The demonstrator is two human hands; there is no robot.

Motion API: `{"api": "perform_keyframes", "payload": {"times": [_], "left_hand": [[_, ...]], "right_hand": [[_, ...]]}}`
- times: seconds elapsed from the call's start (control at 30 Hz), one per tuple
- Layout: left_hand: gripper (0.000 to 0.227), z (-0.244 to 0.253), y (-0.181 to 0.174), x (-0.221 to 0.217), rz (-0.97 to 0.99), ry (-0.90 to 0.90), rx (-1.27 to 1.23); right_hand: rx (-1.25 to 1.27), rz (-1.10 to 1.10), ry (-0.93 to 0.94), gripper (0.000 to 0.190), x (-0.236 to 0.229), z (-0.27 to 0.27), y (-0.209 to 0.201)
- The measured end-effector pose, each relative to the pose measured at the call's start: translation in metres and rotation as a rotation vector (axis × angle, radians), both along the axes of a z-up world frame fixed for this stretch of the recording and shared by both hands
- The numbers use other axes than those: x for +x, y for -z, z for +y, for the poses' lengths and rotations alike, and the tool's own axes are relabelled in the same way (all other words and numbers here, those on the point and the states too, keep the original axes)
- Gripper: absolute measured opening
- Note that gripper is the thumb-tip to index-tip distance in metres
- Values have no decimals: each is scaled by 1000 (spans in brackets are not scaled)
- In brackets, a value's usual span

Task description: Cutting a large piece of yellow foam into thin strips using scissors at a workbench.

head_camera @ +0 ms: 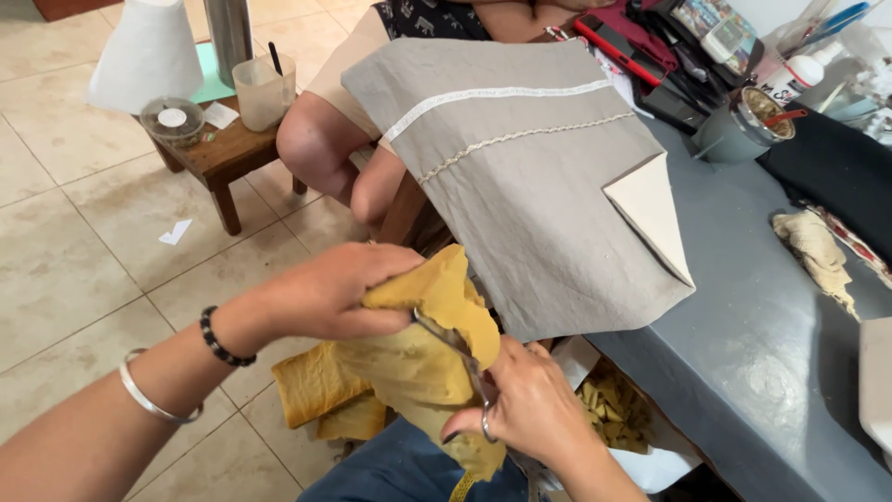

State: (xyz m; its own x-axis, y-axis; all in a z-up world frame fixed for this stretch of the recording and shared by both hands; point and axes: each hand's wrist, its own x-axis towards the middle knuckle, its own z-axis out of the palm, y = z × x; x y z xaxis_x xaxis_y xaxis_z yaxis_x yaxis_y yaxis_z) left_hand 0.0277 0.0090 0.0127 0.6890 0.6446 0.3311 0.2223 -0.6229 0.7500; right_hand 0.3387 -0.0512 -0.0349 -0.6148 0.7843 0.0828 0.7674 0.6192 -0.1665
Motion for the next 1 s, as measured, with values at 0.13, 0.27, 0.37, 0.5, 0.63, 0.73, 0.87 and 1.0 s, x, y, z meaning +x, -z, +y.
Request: {"api": "perform_keyframes", "payload": {"times": [0.13, 0.27, 0.37, 0.5, 0.63, 0.73, 0.87, 1.0], "left_hand": [[27, -1, 8, 6, 64, -67, 57], [41, -9, 7, 9, 83, -262, 201], [43, -13, 17, 10, 132, -292, 223], [47, -17, 20, 19, 120, -283, 294], [16, -24, 23, 32, 132, -316, 333], [17, -23, 26, 35, 131, -364, 376], [27, -19, 15, 23, 258, -368, 85], [41, -13, 6, 11, 315, -385, -108]], "right_hand": [[-63, -21, 76, 104, -14, 0, -8], [-64, -17, 117, 101, -18, -2, -16], [-53, -33, 106, 82, -7, -3, -4], [-152, -2, 116, 78, -12, -7, -5], [-179, 16, 193, 84, -22, -8, -4], [-182, 108, 218, 79, -29, -10, 0], [37, 295, 110, 64, -29, -11, 9], [59, 330, 25, 59, -28, -16, 14]]}}
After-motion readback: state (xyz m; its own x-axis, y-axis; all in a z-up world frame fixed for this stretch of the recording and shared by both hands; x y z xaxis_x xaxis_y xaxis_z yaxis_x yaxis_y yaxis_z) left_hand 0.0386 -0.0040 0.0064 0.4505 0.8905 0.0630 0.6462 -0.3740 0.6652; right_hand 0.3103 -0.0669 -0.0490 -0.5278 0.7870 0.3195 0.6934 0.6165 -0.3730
